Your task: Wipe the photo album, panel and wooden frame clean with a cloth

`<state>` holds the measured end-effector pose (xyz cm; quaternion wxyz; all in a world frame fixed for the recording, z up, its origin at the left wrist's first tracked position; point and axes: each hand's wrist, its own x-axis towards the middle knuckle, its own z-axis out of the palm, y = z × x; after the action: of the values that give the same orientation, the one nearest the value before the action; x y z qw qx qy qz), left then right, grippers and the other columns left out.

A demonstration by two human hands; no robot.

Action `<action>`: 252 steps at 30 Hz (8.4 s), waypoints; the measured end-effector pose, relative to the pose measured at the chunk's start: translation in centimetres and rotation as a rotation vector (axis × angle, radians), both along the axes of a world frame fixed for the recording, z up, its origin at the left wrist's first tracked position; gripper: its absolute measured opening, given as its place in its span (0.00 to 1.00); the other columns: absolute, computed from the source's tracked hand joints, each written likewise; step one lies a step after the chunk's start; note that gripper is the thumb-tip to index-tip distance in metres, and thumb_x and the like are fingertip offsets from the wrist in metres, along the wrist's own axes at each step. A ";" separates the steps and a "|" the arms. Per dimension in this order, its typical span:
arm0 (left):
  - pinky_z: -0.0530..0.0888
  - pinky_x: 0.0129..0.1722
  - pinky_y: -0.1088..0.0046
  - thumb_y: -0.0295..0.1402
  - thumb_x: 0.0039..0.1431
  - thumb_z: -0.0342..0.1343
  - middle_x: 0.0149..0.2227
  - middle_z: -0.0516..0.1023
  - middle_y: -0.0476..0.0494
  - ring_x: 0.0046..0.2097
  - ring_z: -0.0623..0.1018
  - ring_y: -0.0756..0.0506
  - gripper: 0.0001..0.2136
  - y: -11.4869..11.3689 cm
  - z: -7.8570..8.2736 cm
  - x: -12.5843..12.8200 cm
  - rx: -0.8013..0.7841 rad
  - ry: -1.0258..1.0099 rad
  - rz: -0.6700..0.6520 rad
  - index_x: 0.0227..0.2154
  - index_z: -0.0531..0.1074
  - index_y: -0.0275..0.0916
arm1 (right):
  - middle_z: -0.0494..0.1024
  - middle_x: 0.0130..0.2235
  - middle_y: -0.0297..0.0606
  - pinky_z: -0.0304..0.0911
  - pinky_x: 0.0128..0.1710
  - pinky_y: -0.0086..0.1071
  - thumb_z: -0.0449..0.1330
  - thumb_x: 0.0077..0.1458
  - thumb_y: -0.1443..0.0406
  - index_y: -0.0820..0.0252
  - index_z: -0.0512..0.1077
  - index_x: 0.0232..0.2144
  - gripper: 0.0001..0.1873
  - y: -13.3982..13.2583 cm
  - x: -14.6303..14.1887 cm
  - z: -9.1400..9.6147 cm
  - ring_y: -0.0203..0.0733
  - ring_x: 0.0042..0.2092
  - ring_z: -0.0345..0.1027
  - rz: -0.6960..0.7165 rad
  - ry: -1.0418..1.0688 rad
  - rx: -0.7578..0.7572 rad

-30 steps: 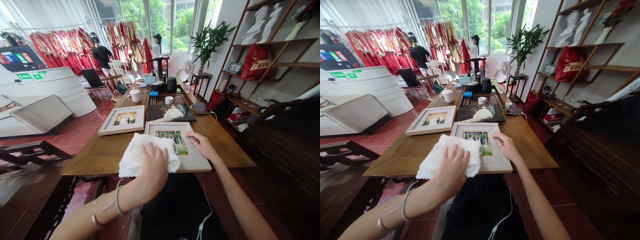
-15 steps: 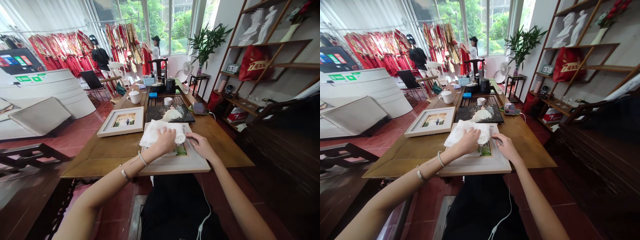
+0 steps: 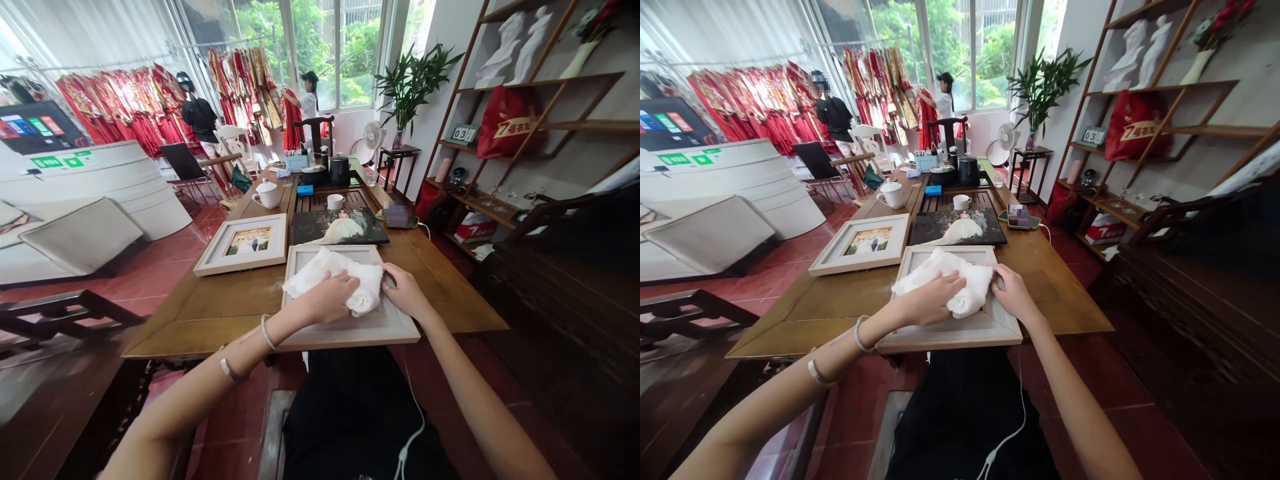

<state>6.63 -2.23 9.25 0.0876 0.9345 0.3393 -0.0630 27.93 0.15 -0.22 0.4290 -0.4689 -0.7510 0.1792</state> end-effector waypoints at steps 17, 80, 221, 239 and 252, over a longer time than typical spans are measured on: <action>0.65 0.55 0.57 0.20 0.46 0.47 0.50 0.73 0.36 0.55 0.70 0.37 0.22 -9.2 5.7 -4.9 -0.154 0.103 0.167 0.47 0.65 0.36 | 0.75 0.50 0.42 0.59 0.57 0.43 0.52 0.49 0.72 0.57 0.75 0.43 0.19 -0.1 -0.1 -0.3 0.47 0.55 0.66 -0.030 0.009 -0.051; 0.59 0.56 0.50 0.22 0.50 0.48 0.49 0.72 0.31 0.60 0.62 0.34 0.14 -0.7 0.2 -3.4 0.260 -0.021 0.529 0.41 0.63 0.35 | 0.74 0.52 0.40 0.55 0.59 0.46 0.52 0.51 0.73 0.54 0.74 0.43 0.19 0.0 0.1 -0.5 0.46 0.56 0.64 0.005 0.027 -0.063; 0.55 0.63 0.54 0.27 0.44 0.50 0.57 0.68 0.34 0.62 0.62 0.36 0.31 -11.1 2.5 -1.0 -0.127 -0.079 0.073 0.55 0.59 0.34 | 0.76 0.49 0.42 0.59 0.56 0.41 0.51 0.49 0.74 0.57 0.75 0.41 0.20 0.1 -0.5 -0.2 0.45 0.54 0.67 -0.020 0.007 -0.037; 0.61 0.55 0.48 0.23 0.51 0.45 0.50 0.69 0.28 0.59 0.62 0.34 0.16 2.7 -1.5 1.1 0.151 -0.118 0.371 0.45 0.59 0.31 | 0.76 0.47 0.40 0.60 0.54 0.41 0.51 0.46 0.74 0.57 0.74 0.42 0.22 0.4 -0.2 -0.5 0.45 0.51 0.68 0.009 0.021 -0.017; 0.58 0.58 0.52 0.27 0.53 0.43 0.55 0.66 0.31 0.55 0.69 0.36 0.22 0.4 -1.9 -0.2 -0.002 -0.184 0.125 0.53 0.58 0.32 | 0.77 0.42 0.43 0.64 0.46 0.39 0.51 0.44 0.73 0.58 0.74 0.35 0.17 0.5 -0.3 -0.4 0.48 0.44 0.70 0.034 -0.002 0.007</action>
<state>6.43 -1.85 7.31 0.1228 0.9132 0.3874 0.0283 27.64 0.63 -0.63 0.4269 -0.4545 -0.7600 0.1833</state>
